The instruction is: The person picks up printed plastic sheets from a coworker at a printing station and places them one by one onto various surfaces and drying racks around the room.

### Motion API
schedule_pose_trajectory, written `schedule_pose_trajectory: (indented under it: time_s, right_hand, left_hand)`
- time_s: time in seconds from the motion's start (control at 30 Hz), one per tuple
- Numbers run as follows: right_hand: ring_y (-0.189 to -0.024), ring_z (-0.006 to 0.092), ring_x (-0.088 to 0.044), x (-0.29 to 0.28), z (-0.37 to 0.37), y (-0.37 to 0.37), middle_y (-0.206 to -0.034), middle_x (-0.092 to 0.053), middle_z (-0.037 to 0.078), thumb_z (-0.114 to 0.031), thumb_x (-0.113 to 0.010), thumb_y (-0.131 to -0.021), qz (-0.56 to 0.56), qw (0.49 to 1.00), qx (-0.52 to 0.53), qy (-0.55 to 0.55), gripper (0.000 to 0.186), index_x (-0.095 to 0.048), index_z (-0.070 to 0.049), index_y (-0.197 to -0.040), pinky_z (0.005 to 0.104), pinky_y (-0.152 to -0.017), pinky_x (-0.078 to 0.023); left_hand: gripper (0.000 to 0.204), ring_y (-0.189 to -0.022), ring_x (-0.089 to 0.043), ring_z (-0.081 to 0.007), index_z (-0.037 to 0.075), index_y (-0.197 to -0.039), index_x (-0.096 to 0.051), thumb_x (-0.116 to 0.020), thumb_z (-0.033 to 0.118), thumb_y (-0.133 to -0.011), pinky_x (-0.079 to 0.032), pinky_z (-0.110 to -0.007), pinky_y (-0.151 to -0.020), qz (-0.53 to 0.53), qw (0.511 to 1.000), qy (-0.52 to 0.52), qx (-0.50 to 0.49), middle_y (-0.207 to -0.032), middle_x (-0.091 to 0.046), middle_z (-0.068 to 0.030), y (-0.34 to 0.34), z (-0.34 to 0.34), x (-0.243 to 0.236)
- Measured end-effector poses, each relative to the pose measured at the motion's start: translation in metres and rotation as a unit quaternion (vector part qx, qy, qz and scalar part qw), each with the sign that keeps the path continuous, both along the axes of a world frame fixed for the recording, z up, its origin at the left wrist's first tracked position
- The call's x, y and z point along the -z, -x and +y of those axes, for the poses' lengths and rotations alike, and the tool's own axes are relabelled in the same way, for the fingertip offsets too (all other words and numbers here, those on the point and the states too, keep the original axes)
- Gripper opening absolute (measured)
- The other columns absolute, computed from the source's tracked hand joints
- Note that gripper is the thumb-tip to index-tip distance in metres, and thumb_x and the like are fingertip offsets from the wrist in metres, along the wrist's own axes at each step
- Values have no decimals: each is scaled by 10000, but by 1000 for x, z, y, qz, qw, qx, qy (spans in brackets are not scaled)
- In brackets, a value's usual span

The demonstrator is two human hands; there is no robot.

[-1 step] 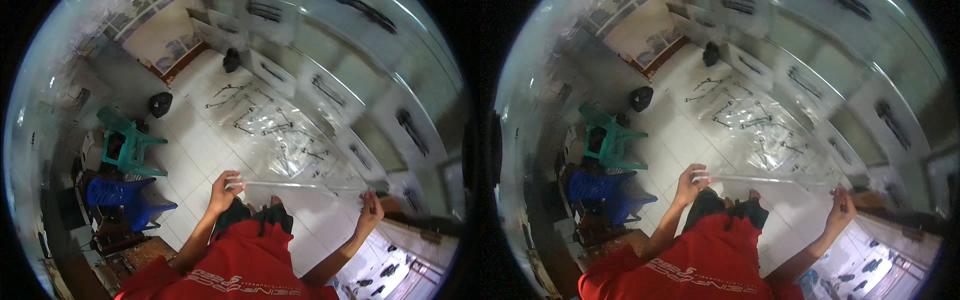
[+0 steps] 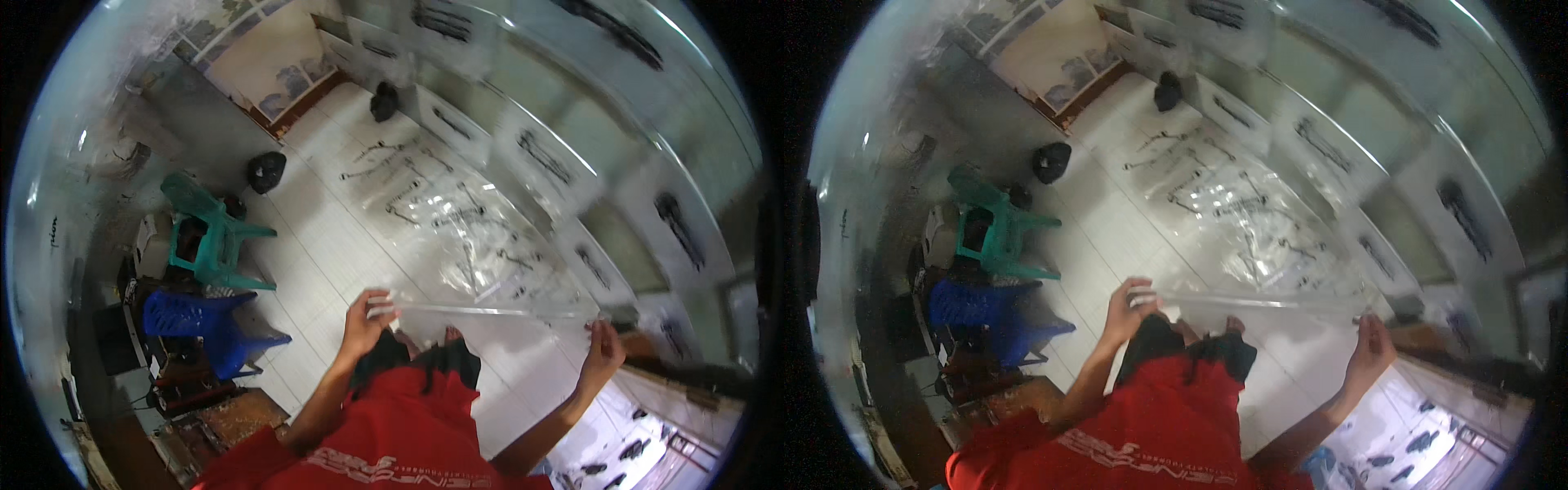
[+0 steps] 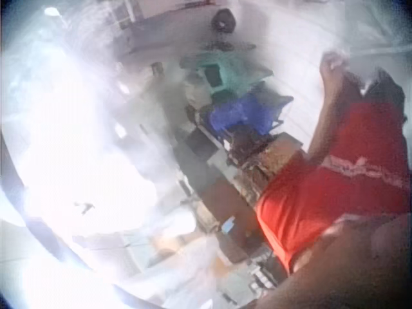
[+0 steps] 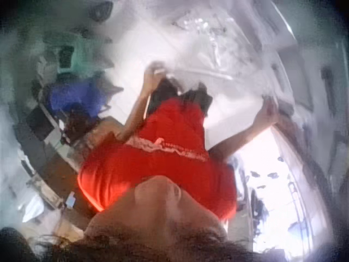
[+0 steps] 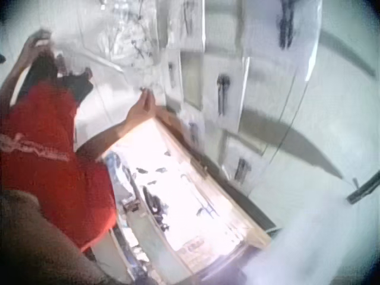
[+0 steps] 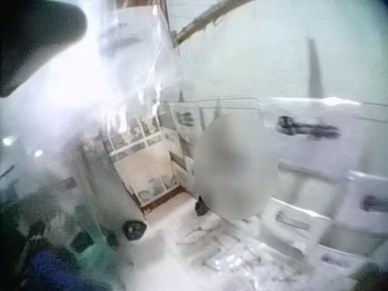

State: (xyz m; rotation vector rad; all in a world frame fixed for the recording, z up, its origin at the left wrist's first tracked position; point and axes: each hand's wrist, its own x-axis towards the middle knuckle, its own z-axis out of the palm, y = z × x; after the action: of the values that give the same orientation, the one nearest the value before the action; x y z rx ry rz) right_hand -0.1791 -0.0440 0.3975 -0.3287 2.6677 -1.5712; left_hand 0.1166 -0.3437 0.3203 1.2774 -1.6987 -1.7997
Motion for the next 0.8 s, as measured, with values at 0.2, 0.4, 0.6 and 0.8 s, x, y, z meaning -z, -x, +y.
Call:
schedule_pose_trajectory:
  time_s: [0.2, 0.4, 0.6, 0.8]
  right_hand:
    - [-737, 141, -638, 40, -189, 4, -819, -698, 91, -36, -591, -924, -28, 988, -132, 81, 131, -660, 49, -996, 268, -738, -469]
    - [-718, 138, -628, 54, -434, -53, -849, -698, 116, -53, -568, -942, -31, 987, -94, 129, 141, -655, 32, -1014, 247, -628, -432]
    - [-604, 116, -554, 79, -629, -108, -773, -666, 104, -111, -558, -956, -95, 982, -14, 165, 150, -629, 20, -941, 228, -550, -380]
    - [-660, 105, -504, 93, -757, -92, -793, -584, 62, -62, -577, -934, -85, 986, -24, 144, 148, -526, -10, -805, 218, -617, -379]
  left_hand:
    - [58, -759, -622, -84, 10, -845, -674, -695, 57, -872, -533, -267, -698, -62, 991, 122, -12, -792, -672, -15, -73, -127, 117]
    - [105, -819, -670, -167, -29, -997, -629, -614, -22, -893, -559, -301, -749, -94, 992, 86, -6, -949, -691, -108, -81, -342, 77]
    - [96, -768, -629, -133, -27, -974, -636, -643, 37, -904, -524, -266, -723, -62, 989, 86, -100, -880, -676, -74, -132, -559, 49]
    - [67, -808, -629, -169, -16, -952, -634, -636, 21, -896, -506, -292, -770, -155, 964, 202, -72, -886, -652, -81, -136, -714, 29]
